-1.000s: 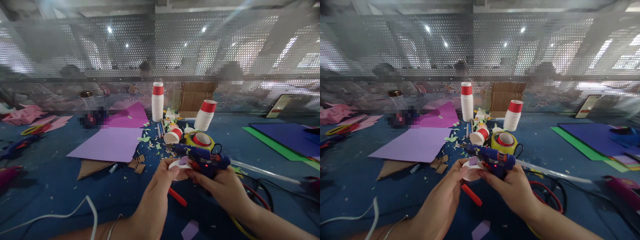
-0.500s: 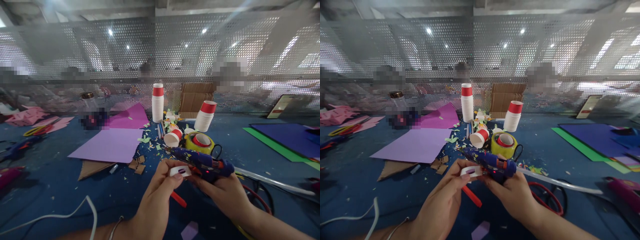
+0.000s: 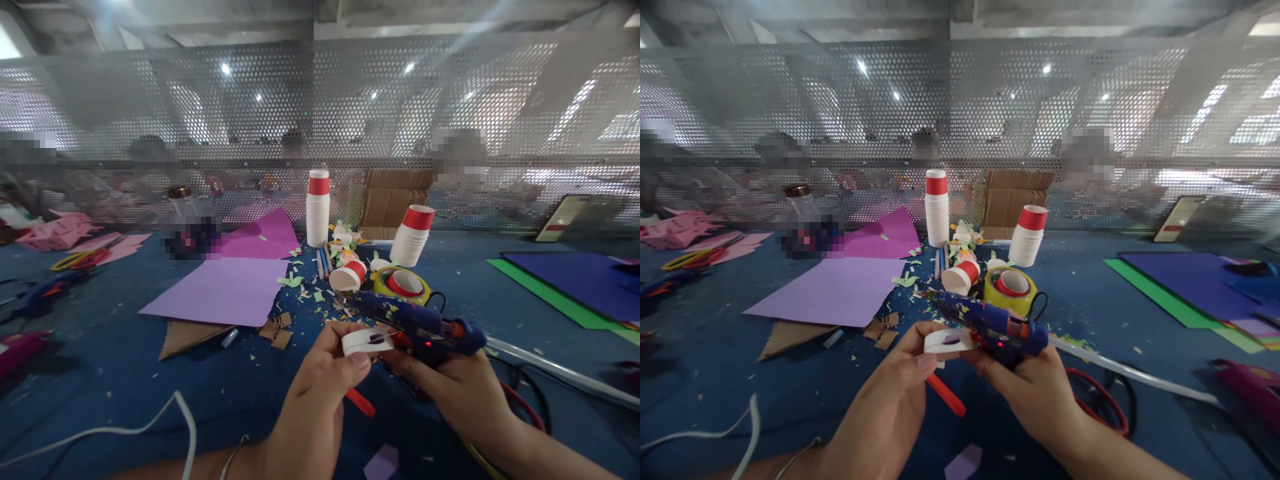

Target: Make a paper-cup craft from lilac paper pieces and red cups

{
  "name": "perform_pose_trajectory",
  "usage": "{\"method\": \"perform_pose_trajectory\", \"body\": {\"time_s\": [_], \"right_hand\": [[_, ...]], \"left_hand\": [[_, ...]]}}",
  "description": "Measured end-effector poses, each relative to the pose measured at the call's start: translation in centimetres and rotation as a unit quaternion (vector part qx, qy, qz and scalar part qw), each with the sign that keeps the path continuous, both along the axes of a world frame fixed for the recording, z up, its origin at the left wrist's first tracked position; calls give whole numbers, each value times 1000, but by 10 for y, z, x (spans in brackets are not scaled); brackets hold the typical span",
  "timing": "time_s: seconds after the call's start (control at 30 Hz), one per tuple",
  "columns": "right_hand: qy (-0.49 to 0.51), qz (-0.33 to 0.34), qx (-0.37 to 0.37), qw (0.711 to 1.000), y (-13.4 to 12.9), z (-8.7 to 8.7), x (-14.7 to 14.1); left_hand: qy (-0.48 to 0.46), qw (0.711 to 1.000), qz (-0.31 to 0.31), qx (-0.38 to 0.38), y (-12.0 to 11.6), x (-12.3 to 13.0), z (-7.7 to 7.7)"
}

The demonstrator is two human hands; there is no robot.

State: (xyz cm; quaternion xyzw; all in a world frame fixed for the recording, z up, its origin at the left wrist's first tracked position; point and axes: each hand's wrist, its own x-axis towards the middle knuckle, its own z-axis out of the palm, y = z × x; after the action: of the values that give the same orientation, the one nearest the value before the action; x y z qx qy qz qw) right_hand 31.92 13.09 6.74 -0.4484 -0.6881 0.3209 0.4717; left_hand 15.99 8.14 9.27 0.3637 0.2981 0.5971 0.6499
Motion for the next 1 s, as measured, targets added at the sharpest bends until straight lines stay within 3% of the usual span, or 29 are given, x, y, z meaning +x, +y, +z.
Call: {"method": "perform_pose_trajectory", "body": {"time_s": [0.17,0.27,0.43,0.53,0.87,1.0], "right_hand": [[-27,-2,1,1000,0,-3,1],[-30,4,-9,1000,0,-3,2],[-28,0,-20,999,0,4,1],[-29,6,-15,999,1,7,1],[-48,15,-32,998,5,14,4],[-30,11,-51,998,8,12,7]], "left_hand": [[43,999,18,-12,1,-2,-6],[92,995,12,25,2,-6,-8],[254,961,28,103,5,-17,-6],[297,946,30,123,7,-20,-7],[202,977,-13,63,27,-26,-11],[153,985,-72,14,36,-33,-11]]}}
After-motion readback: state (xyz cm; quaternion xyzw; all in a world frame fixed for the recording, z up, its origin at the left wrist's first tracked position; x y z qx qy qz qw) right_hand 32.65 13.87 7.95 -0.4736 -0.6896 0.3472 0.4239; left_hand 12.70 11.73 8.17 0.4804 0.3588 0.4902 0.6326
